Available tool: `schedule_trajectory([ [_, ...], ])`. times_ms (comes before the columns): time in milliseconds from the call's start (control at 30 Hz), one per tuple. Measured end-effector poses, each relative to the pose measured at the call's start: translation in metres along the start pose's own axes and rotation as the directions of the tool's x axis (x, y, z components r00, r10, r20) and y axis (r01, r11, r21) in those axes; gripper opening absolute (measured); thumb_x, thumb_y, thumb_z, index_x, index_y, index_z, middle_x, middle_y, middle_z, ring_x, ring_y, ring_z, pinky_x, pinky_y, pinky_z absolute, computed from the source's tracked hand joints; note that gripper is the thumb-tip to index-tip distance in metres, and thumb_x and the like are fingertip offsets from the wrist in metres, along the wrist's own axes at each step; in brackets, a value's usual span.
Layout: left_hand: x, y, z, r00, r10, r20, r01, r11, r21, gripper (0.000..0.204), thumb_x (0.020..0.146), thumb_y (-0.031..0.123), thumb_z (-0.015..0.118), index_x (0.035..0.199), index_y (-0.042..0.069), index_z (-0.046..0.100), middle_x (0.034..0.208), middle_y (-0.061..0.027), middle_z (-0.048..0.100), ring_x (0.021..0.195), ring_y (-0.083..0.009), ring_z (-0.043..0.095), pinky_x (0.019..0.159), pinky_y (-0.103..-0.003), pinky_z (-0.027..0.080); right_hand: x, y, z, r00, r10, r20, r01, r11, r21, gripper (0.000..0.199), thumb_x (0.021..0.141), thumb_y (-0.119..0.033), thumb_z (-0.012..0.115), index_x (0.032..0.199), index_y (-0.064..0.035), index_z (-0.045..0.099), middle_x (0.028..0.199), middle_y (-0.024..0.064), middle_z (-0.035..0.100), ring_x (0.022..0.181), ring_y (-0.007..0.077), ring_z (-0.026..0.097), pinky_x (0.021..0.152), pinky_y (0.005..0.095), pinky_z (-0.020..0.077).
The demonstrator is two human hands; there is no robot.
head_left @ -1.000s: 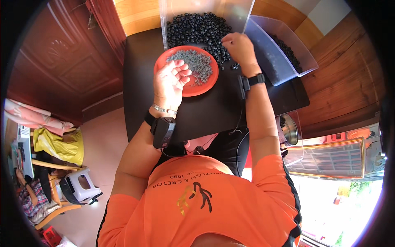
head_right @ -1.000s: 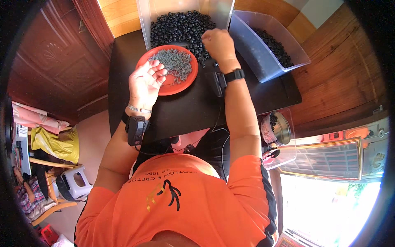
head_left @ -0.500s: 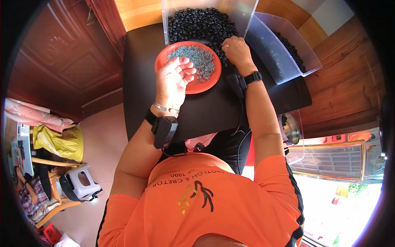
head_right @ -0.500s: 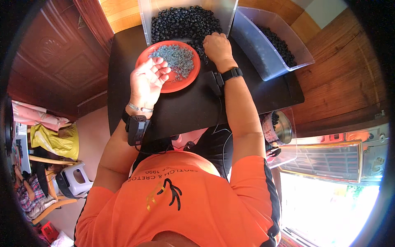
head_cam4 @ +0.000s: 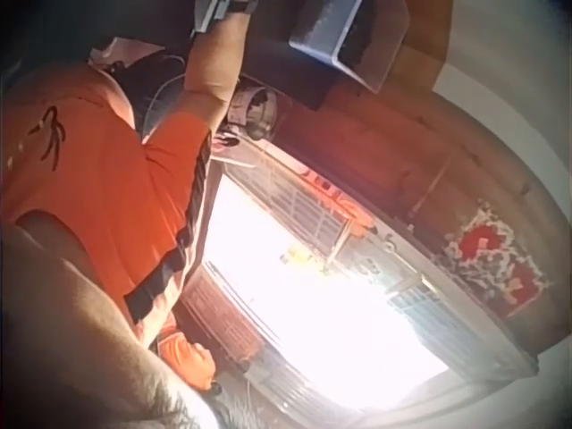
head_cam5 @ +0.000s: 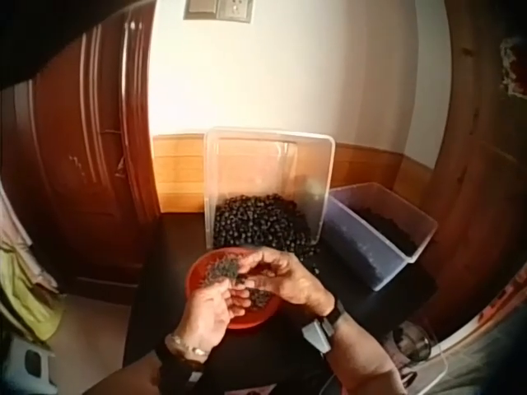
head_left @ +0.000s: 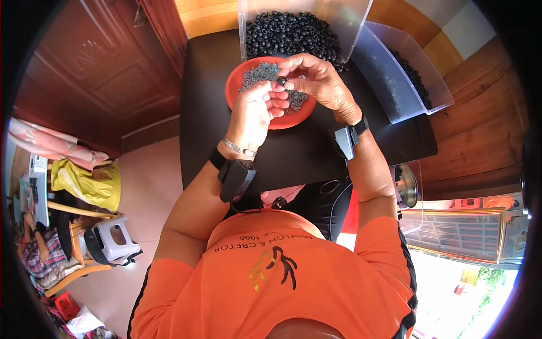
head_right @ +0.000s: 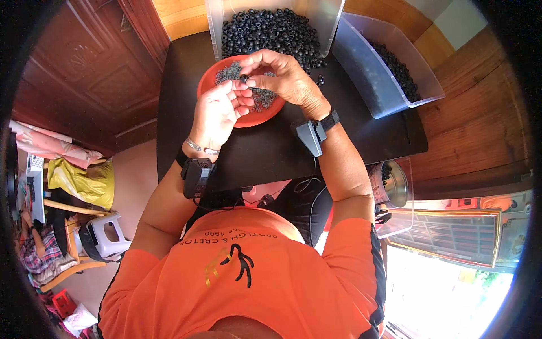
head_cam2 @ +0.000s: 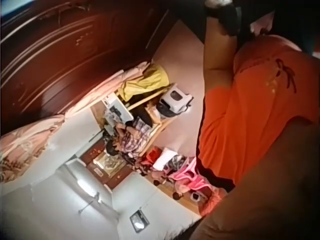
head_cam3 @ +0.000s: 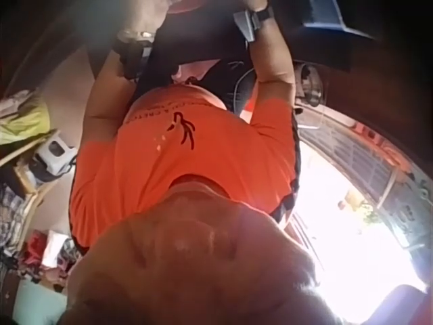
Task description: Sorting small black items from a container into a plate and inspecting them.
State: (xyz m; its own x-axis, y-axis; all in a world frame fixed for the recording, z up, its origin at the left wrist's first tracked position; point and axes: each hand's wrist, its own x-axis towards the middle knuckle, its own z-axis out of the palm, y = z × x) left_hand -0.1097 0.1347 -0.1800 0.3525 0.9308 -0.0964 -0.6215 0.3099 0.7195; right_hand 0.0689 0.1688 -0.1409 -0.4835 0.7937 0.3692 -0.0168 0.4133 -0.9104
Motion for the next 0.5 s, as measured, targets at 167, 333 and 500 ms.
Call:
schedule_trajectory([
  [167,-0.002,-0.001,0.004,1.000,0.007,0.012,-0.007,1.000,0.016,0.026,0.090,0.026,0.048,0.094,0.002,0.058,0.086,-0.0087,0.062,0.076,-0.0178,0.059,0.067,-0.029,0.046,-0.003,0.000,-0.001,0.999,-0.033,0.020,0.033,0.999,-0.023,0.030,0.078,0.009,0.065,0.105,-0.0037,0.062,0.101,0.0029,0.062,0.098,0.0141,0.058,0.091,0.0302,0.0466],
  [333,-0.005,0.001,0.005,0.999,0.021,0.032,-0.021,1.000,-0.006,0.023,0.091,0.023,0.048,0.097,0.003,0.057,0.086,-0.0079,0.061,0.077,-0.0181,0.059,0.067,-0.029,0.046,-0.004,-0.009,0.007,0.997,-0.067,0.034,0.071,0.984,-0.164,0.030,0.075,0.007,0.068,0.102,-0.0055,0.064,0.102,0.0019,0.062,0.098,0.0135,0.058,0.091,0.0299,0.0463],
  [500,-0.005,0.000,0.006,0.995,0.082,0.060,-0.081,0.997,-0.011,0.016,0.091,0.018,0.047,0.096,0.005,0.056,0.088,-0.0059,0.061,0.080,-0.0175,0.059,0.069,-0.028,0.046,-0.004,-0.015,0.008,0.992,-0.121,0.032,0.125,0.943,-0.308,0.032,0.072,-0.001,0.075,0.102,-0.0070,0.065,0.103,0.0037,0.062,0.099,0.0156,0.057,0.088,0.0311,0.0460],
])
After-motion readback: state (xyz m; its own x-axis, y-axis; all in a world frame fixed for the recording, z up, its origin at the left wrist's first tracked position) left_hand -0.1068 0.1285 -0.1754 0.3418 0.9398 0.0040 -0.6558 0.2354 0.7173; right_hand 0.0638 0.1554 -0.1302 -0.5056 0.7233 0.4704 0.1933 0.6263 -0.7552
